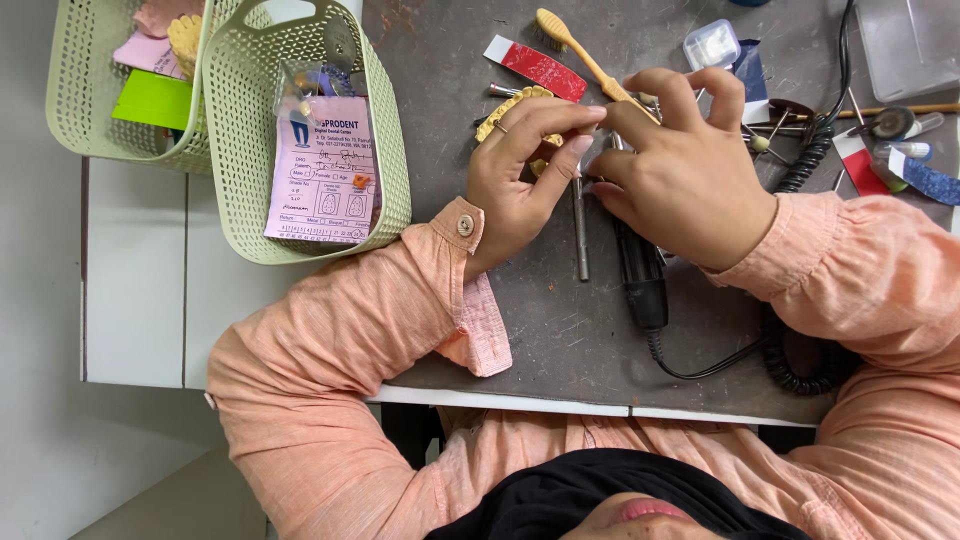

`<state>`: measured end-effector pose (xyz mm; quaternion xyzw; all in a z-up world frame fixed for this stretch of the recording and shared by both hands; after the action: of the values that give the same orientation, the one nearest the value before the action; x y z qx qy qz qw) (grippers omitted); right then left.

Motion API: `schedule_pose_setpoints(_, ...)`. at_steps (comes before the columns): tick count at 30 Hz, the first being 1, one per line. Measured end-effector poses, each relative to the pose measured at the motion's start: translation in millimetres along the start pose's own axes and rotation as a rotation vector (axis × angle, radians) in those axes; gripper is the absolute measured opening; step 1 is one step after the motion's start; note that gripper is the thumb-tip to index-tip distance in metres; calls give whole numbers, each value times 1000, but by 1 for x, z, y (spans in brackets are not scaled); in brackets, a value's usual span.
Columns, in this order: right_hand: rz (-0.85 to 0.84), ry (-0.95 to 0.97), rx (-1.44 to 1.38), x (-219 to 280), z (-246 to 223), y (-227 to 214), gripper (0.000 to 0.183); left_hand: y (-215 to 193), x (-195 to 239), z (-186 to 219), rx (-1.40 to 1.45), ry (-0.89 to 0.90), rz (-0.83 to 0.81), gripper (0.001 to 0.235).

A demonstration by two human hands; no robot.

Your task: The person uses a rotary handpiece to grind and shape a small beige dental crown held in their left hand. They then switch to a metal hand tool to scrape and refine the edges of the crown.

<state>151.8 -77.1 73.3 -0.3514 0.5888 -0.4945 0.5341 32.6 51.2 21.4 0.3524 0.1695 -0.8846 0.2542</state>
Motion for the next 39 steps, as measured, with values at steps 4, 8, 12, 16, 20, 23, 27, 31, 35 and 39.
schedule_pose_setpoints(4,-36,23,-154,0,12,11,19,2,1,-6,83,-66,26,22)
schedule_pose_setpoints(8,-51,62,-309,2,17,23,18,4,1,-8,196,-144,37,22)
schedule_pose_setpoints(12,51,74,-423,11,16,28,24,5,5,-8,219,-179,26,21)
schedule_pose_setpoints(16,-15,306,-911,20,22,36,15,3,8,-9,156,-129,-5,22)
schedule_pose_setpoints(20,24,336,-1160,27,20,35,11,6,14,-16,272,-259,50,22)
schedule_pose_setpoints(23,82,279,-1194,27,17,31,10,9,16,-19,398,-310,91,24)
schedule_pose_setpoints(27,76,306,-1341,27,18,28,14,9,20,-24,510,-428,130,23)
schedule_pose_setpoints(31,129,219,-1242,28,20,26,19,10,22,-28,521,-464,159,17)
schedule_pose_setpoints(35,119,241,-1362,29,21,28,26,12,23,-22,596,-454,130,21)
schedule_pose_setpoints(39,106,245,-1361,30,23,29,30,11,21,-16,556,-481,90,26)
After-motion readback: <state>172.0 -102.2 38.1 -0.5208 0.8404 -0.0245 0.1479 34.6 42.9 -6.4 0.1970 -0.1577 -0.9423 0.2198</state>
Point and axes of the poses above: each hand's wrist, its own x-axis away from the middle knuckle, its own y-axis out of the palm, z = x × y, the point moved 3 cm from there along -x, towards the middle knuckle, and after that the axes turned 13 degrees about y, right-handed, at the moved point
